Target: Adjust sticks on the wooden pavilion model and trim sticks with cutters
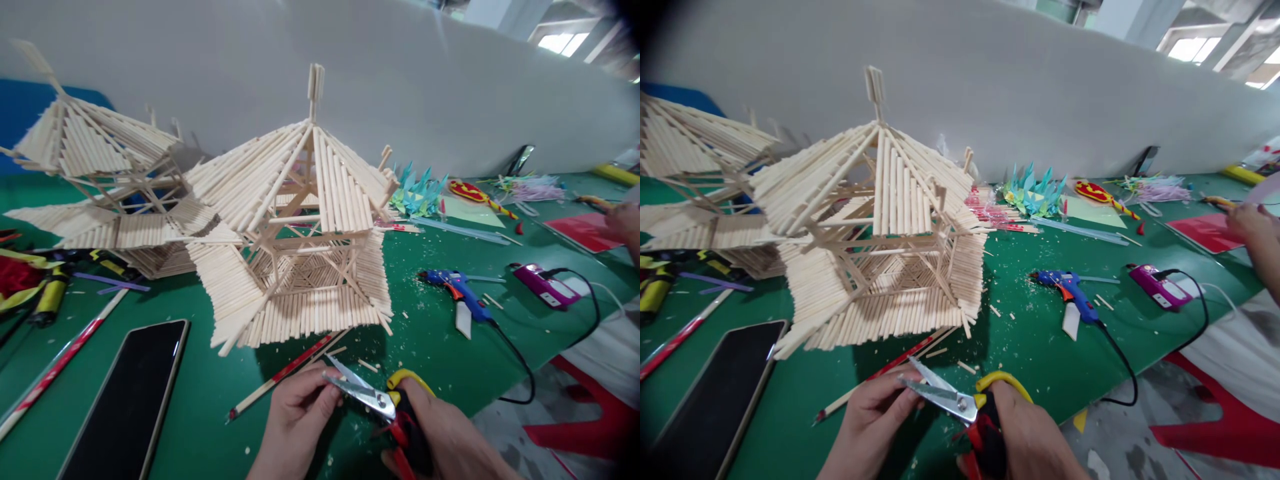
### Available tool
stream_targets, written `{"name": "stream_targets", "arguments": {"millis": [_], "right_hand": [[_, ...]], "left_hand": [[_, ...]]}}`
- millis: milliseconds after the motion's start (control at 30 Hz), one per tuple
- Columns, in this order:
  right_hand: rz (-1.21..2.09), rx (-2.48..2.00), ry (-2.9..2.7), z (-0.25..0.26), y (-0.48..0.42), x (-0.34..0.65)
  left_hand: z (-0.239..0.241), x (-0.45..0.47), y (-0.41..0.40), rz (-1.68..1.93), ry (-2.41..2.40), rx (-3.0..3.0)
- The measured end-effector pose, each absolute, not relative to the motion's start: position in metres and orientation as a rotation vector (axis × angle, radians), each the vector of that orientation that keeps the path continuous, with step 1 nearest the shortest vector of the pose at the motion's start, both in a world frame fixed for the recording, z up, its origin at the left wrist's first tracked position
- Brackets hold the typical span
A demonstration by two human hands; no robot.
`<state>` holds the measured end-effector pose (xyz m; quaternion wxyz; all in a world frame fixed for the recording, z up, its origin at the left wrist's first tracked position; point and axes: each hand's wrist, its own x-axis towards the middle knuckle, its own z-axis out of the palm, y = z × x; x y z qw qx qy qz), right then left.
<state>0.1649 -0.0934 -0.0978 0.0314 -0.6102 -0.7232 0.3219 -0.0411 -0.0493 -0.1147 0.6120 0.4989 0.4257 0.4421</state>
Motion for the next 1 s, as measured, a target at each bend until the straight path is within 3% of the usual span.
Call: {"name": "stream_targets", "arguments": {"millis": [600,1000], "right_hand": [[0.864,-2.011,-2.163,-0.126,-0.104,0.167],[1.098,-2.010,-2.113,-0.088,-0.086,0.170]], "left_hand": [[-0.109,-0.043,-0.049,0.962,1.027,1.343],[-0.109,-0.035,-0.050,0.957,1.039,1.114]]}}
